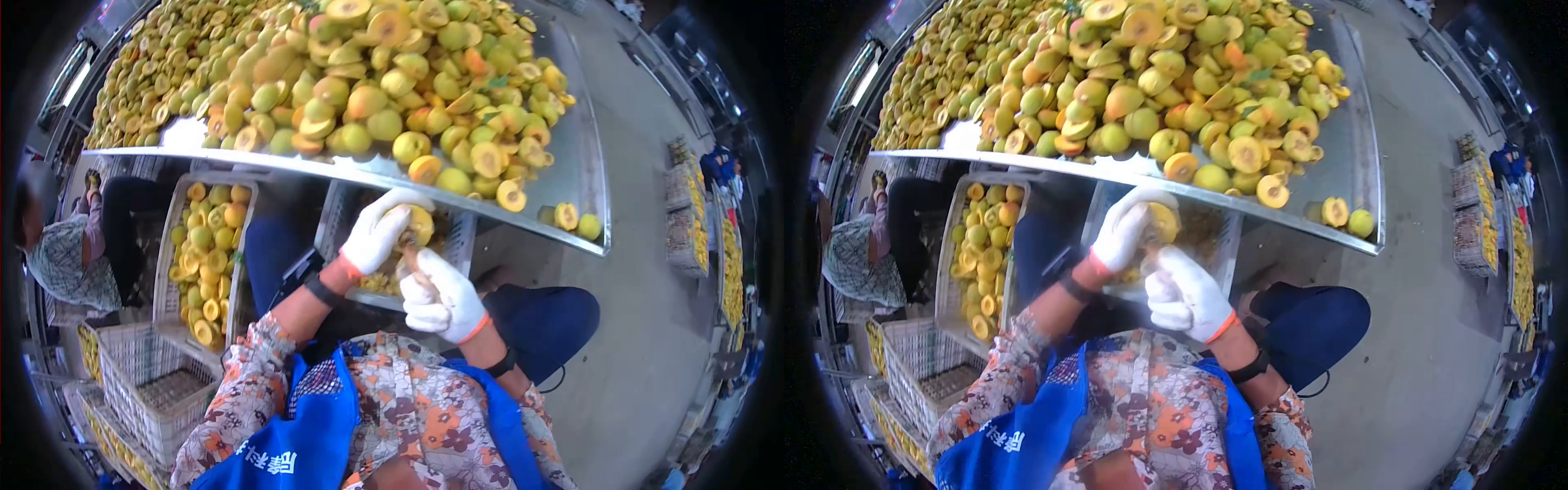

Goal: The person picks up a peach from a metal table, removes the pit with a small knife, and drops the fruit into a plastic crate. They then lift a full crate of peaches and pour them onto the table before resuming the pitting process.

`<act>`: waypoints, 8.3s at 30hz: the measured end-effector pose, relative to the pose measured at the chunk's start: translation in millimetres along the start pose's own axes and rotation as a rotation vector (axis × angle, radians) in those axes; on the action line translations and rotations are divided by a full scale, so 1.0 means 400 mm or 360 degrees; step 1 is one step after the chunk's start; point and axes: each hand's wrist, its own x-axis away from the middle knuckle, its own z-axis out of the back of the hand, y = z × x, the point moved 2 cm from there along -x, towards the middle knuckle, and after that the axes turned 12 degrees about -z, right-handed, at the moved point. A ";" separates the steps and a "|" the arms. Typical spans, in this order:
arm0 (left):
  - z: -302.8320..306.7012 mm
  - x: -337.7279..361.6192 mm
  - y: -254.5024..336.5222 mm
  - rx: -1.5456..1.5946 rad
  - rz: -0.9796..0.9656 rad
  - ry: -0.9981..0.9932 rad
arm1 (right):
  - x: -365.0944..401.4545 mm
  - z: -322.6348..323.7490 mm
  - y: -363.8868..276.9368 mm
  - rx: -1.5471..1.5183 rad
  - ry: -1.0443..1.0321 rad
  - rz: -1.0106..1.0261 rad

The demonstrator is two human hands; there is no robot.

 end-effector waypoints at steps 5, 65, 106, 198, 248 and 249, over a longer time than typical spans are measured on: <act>0.009 -0.014 -0.039 0.0094 -0.0116 -0.0027 | -0.015 -0.003 0.014 0.0252 0.0259 0.0199; 0.216 -0.394 0.135 -0.2800 -0.0815 -0.0054 | 0.036 0.096 -0.029 0.3485 0.1126 0.1309; -0.010 0.000 0.057 -0.0325 0.0073 0.0252 | -0.026 -0.036 0.032 0.0784 0.0644 0.0525; 0.041 0.013 -0.005 -0.1369 -0.0526 -0.0034 | -0.001 -0.018 -0.003 0.2577 0.1488 0.1686; -0.018 0.054 -0.044 -0.0496 0.0124 0.0176 | 0.016 0.040 0.020 0.0286 0.0382 0.0046; -0.028 0.054 -0.028 -0.0614 0.0101 0.0201 | 0.019 0.030 0.019 0.0306 0.0406 0.0058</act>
